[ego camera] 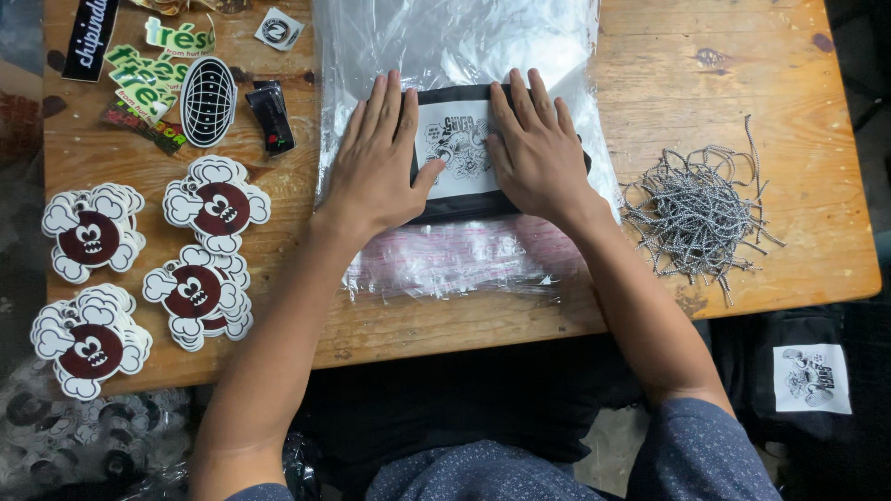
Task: The person assembles keychains by attaching metal chains to cartoon character stickers and then placing each completed keychain into a small black pouch. The person repeats this process for multiple pouches, placing each finished pouch into a clear plastic bag.
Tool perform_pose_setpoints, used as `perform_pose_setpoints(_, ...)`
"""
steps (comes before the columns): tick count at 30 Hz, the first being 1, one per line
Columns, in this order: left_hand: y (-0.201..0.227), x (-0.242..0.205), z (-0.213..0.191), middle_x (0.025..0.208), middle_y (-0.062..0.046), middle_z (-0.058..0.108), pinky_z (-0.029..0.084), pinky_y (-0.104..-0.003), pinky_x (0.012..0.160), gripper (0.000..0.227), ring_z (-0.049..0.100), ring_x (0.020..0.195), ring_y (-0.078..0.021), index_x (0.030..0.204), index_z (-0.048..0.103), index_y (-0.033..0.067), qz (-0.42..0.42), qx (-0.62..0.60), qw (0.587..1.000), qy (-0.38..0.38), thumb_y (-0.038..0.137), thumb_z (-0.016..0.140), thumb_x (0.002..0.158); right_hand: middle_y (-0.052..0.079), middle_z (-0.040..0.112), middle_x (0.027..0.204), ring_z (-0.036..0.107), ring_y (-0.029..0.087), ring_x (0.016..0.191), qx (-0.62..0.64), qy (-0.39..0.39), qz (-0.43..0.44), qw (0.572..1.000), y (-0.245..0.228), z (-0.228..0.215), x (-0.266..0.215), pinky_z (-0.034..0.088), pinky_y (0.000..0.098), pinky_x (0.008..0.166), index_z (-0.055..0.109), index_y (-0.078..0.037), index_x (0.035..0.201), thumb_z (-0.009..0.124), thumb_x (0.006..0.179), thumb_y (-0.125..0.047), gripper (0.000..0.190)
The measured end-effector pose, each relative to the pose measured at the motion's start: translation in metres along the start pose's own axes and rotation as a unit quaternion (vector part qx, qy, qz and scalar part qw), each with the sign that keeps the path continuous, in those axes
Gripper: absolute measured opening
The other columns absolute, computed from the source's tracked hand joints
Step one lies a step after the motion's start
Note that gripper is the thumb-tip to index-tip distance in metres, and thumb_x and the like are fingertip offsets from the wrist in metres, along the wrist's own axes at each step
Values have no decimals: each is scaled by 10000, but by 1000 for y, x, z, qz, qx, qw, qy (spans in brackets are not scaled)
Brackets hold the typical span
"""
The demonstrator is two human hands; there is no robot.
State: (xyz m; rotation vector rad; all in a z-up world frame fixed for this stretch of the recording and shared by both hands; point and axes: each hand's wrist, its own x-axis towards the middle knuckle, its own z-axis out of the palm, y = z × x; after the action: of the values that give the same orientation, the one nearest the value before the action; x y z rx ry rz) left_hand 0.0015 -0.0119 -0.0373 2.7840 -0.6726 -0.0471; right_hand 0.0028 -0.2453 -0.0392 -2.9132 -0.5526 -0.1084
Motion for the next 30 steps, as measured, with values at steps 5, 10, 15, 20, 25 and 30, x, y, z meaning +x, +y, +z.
perform_pose_setpoints(5, 0, 4, 5, 1683, -253, 41, 81, -493, 1279, 856, 17, 1567, -361, 1615, 149, -38, -5, 21, 1000, 3, 535, 446, 1052, 213, 278, 1662, 164, 386, 1545, 4, -2, 2, 1000, 1, 1, 2, 246, 621, 1188, 319, -49, 1597, 377, 1087, -317, 579)
perform_pose_setpoints(10, 12, 15, 2, 1670, -284, 139, 88, -526, 1252, 845, 87, 1554, -397, 1586, 231, -64, -3, 48, 999, -16, 500, 484, 1010, 201, 198, 1686, 58, 355, 1562, 91, -50, 26, 994, 12, -14, 0, 168, 625, 1216, 284, -44, 1601, 426, 1092, -330, 601)
perform_pose_setpoints(15, 65, 34, -11, 1531, -312, 439, 303, -570, 1175, 574, 378, 1431, -486, 1446, 489, -44, 113, -20, 988, 102, 261, 644, 986, 231, 639, 1338, 499, 433, 1312, 145, 154, 6, 977, 48, -44, -31, 420, 541, 1078, 651, 8, 1262, 682, 1029, -167, 293)
perform_pose_setpoints(20, 137, 63, -1, 1180, -200, 621, 472, -493, 980, 358, 559, 1150, -386, 1198, 637, -36, 247, -77, 954, 151, 183, 709, 925, 122, 724, 973, 629, 302, 909, 68, 263, 72, 960, 131, -69, -83, 470, 429, 813, 691, -20, 1020, 698, 1008, -77, 59)
perform_pose_setpoints(25, 201, 84, 22, 1037, -158, 639, 519, -469, 842, 209, 618, 963, -352, 1091, 638, 9, 303, -156, 933, 116, 148, 679, 940, 65, 763, 833, 712, 243, 777, -33, 315, 219, 923, 231, -57, -126, 557, 418, 659, 753, -77, 871, 759, 945, -111, 82)
perform_pose_setpoints(30, 253, 101, 54, 1003, -170, 646, 516, -585, 713, 204, 627, 917, -433, 1036, 608, 68, 266, -204, 940, 61, 239, 616, 926, 87, 798, 844, 744, 282, 805, -3, 268, 326, 907, 279, -20, -126, 555, 448, 695, 836, -82, 882, 798, 859, -262, 185)
